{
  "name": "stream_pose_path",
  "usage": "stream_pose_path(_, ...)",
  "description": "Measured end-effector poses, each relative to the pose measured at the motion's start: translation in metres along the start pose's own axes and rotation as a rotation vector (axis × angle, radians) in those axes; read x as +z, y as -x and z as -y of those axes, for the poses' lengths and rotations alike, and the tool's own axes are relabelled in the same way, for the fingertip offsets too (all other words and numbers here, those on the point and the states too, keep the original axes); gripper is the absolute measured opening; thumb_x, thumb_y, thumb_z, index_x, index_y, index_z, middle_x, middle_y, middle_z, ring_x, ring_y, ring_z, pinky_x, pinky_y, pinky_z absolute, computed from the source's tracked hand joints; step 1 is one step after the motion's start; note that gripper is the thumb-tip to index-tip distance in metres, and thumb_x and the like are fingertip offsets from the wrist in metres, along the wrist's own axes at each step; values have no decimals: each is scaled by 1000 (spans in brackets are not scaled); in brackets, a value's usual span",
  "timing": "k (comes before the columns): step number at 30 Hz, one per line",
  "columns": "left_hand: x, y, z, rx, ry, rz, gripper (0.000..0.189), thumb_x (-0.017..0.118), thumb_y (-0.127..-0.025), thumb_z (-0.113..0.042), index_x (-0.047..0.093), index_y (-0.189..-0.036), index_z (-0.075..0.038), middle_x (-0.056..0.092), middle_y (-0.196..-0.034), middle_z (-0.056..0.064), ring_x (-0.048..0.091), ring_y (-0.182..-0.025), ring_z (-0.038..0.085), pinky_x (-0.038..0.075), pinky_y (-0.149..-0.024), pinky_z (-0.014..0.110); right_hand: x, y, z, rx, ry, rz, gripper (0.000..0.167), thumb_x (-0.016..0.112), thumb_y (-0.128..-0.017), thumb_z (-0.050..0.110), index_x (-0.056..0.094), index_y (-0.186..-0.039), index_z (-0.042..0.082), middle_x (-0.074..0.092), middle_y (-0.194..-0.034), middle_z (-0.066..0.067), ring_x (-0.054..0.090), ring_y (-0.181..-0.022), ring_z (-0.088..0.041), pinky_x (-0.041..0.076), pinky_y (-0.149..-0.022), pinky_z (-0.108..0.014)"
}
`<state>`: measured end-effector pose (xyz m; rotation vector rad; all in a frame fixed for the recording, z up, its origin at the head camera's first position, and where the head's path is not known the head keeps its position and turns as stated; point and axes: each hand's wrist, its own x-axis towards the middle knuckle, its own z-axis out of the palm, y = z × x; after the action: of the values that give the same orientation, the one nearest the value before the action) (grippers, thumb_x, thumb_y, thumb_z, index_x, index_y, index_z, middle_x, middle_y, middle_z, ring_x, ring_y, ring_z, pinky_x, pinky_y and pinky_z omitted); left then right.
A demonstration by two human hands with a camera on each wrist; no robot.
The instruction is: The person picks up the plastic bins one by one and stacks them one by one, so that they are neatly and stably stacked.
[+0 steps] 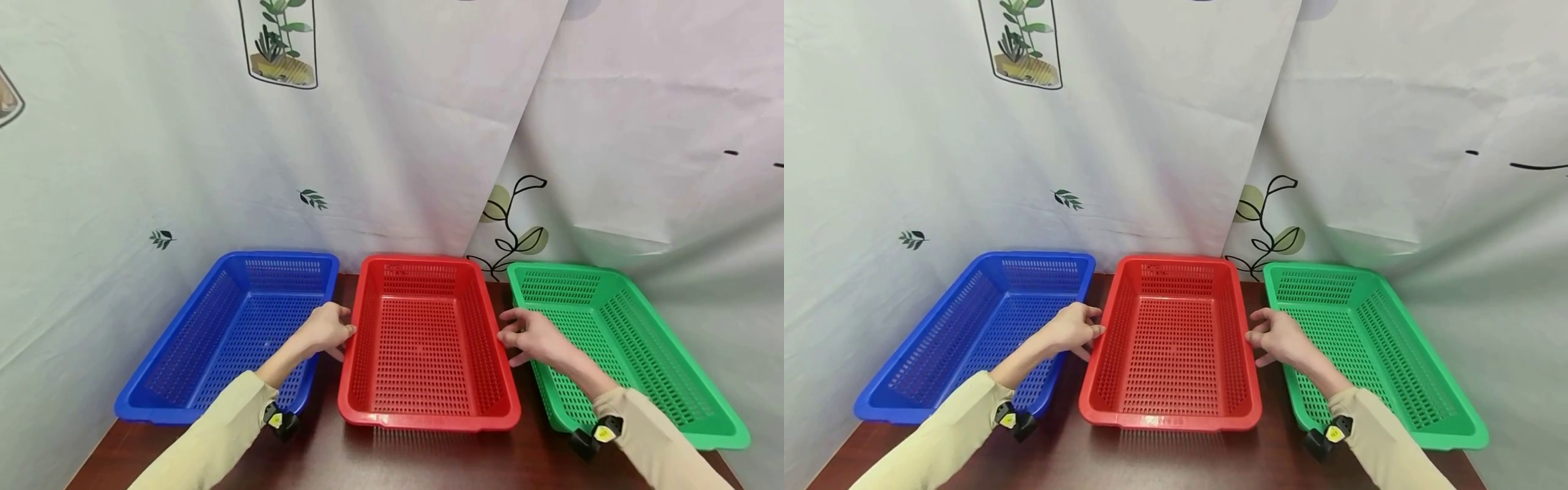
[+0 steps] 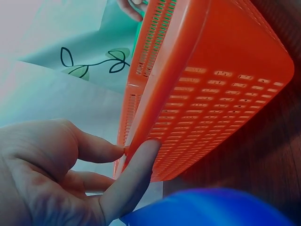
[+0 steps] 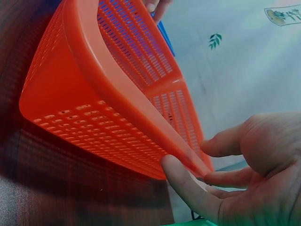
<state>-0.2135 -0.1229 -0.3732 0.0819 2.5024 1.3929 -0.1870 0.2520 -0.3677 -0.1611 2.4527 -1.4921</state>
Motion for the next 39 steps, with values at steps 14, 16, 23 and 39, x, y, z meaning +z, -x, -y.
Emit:
stream_pose_path(14,-3,-3,1,-8,15,29,21,56,-95,8,62,-114,14,68,-78,15,70,-62,28,59,-52,38,6,-7,1,40,27,15,40,56,-98,-2,42,-132,-19,62,-94,-20,70,-80,-33,61,-61,-44)
stream_pose_path(16,-4,-4,1,-12,25,34,22,56,-95,9,61,-116,15,68,-78,15,70,-62,28,59,-53,38,6,-8,2,37,31,20,37,56,-98,-3,44,-129,-20,62,-91,-19,70,-79,-32,60,-60,-43)
stream_pose_path(23,-6,-6,0,-24,45,68,26,57,-95,9,59,-119,16,68,-78,17,70,-62,29,60,-54,38,6,-8,2,21,17,45,29,55,-99,-4,47,-122,-21,61,-87,-17,70,-75,-32,60,-58,-42)
stream_pose_path(39,-10,-10,1,-36,118,95,31,58,-94,11,57,-124,16,68,-77,16,69,-62,28,60,-57,41,4,-10,4,77,-26,47,25,54,-99,-5,47,-120,-17,61,-89,-19,69,-75,-29,60,-60,-42)
